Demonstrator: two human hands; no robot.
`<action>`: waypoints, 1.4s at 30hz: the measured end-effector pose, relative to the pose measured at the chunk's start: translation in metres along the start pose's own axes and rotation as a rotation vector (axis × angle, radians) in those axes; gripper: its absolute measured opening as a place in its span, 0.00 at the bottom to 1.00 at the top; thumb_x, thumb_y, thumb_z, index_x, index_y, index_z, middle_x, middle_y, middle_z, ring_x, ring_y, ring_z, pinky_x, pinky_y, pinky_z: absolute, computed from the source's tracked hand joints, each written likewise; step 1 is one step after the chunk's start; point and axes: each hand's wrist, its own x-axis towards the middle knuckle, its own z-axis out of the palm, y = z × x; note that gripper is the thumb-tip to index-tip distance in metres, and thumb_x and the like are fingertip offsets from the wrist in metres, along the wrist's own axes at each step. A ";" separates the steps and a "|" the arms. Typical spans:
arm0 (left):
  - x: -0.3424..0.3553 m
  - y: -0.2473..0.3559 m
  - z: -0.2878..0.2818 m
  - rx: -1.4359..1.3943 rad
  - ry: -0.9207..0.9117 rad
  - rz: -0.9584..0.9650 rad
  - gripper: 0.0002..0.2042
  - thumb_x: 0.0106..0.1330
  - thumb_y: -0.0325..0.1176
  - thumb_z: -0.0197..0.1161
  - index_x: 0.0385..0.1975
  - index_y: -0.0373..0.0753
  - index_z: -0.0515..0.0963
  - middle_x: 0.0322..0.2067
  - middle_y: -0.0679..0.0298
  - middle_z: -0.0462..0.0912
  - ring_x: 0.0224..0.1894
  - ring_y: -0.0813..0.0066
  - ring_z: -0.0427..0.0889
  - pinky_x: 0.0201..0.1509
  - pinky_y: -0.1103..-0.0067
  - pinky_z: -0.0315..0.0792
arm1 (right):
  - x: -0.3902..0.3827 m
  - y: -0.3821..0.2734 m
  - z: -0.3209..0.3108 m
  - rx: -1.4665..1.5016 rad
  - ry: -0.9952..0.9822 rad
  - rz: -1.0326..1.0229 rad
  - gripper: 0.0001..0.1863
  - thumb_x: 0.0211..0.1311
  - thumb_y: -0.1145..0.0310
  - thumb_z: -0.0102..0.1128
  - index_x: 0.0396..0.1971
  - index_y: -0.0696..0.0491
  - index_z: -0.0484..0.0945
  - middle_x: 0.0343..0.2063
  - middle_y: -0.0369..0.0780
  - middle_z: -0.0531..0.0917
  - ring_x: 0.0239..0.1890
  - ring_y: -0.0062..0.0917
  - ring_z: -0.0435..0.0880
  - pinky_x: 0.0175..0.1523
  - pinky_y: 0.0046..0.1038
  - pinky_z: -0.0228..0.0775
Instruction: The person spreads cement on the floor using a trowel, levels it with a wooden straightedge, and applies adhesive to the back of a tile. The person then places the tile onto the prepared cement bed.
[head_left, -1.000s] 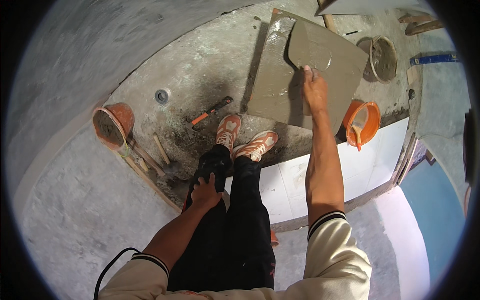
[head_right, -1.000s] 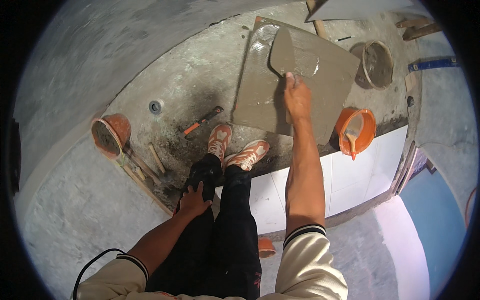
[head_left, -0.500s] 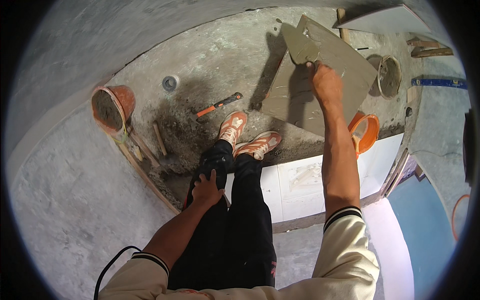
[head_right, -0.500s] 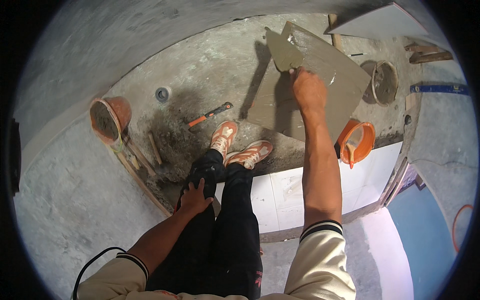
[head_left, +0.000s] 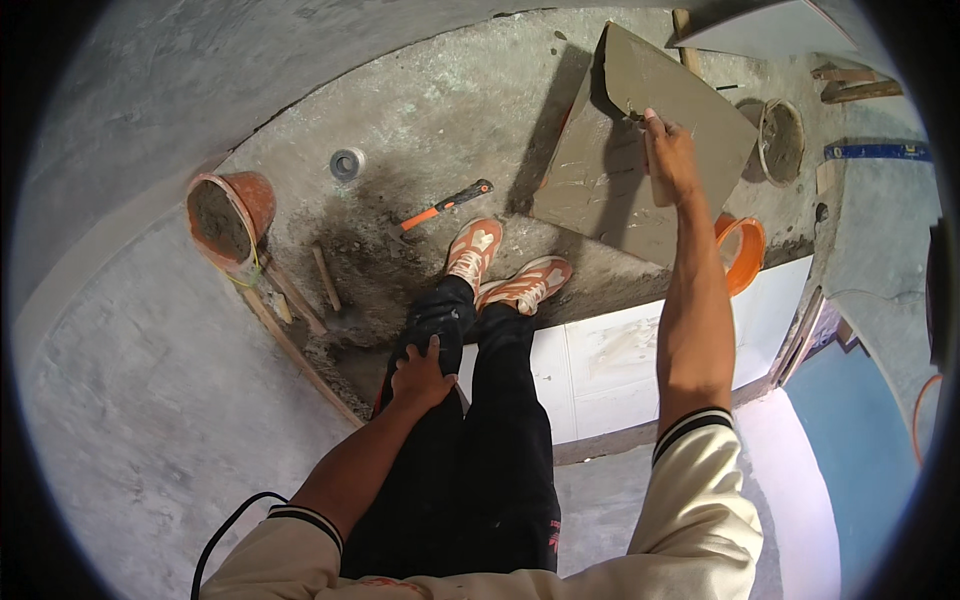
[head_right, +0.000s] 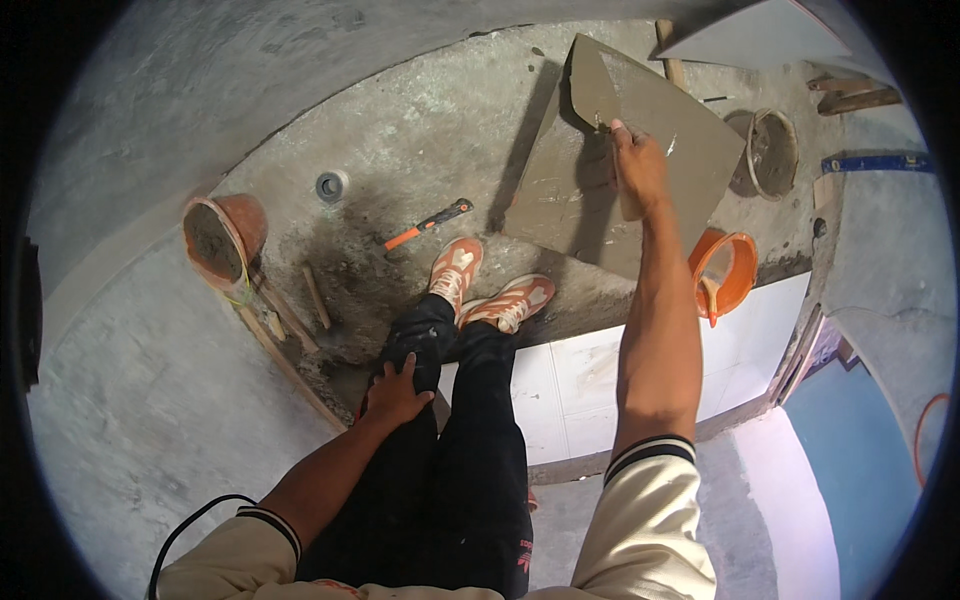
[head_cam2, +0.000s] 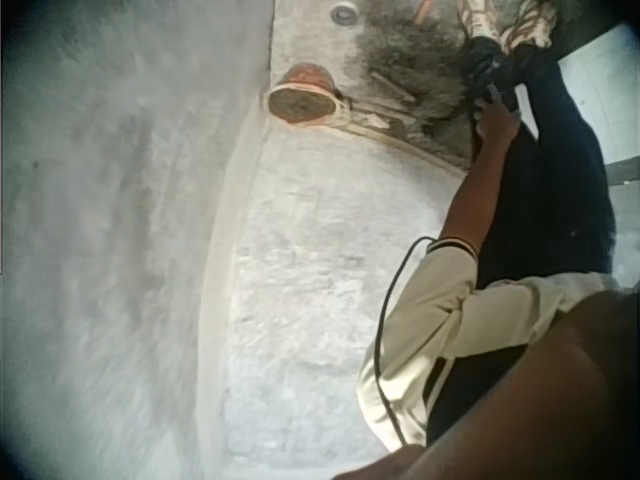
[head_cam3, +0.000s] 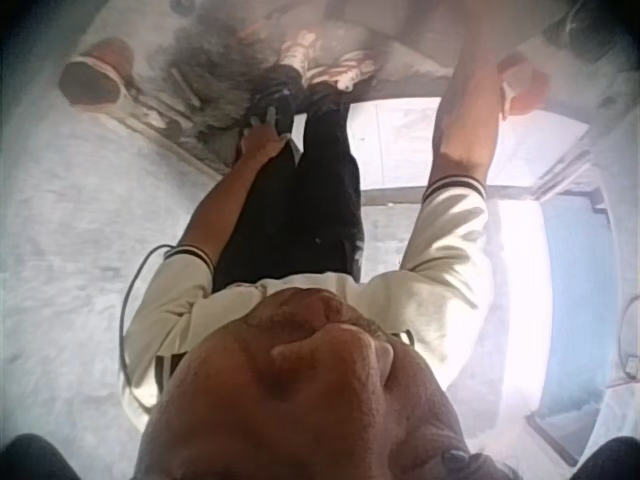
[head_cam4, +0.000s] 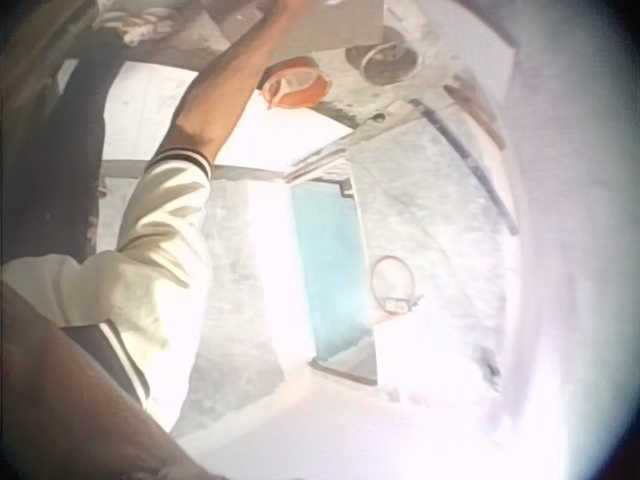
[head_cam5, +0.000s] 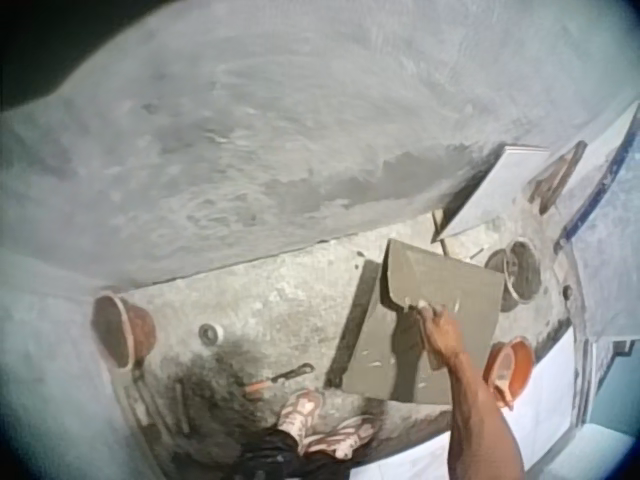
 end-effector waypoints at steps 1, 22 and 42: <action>0.001 -0.002 0.002 0.006 0.004 0.005 0.49 0.70 0.60 0.67 0.84 0.55 0.45 0.76 0.41 0.57 0.68 0.35 0.73 0.59 0.54 0.83 | 0.001 0.000 -0.007 0.003 -0.040 0.034 0.28 0.79 0.45 0.53 0.33 0.58 0.81 0.15 0.40 0.78 0.17 0.28 0.79 0.31 0.37 0.72; -0.001 0.001 -0.006 0.100 -0.021 0.020 0.49 0.71 0.61 0.65 0.84 0.53 0.43 0.74 0.39 0.58 0.68 0.33 0.73 0.61 0.54 0.82 | -0.225 0.163 0.110 -0.110 0.364 0.187 0.22 0.80 0.52 0.56 0.40 0.60 0.78 0.32 0.53 0.84 0.37 0.46 0.83 0.42 0.44 0.74; -0.003 0.002 -0.004 0.017 -0.013 0.008 0.49 0.70 0.60 0.67 0.84 0.53 0.45 0.74 0.38 0.59 0.70 0.31 0.71 0.67 0.51 0.75 | -0.264 0.071 0.154 1.418 -0.439 0.754 0.21 0.82 0.49 0.53 0.49 0.56 0.75 0.26 0.36 0.75 0.20 0.21 0.73 0.22 0.24 0.67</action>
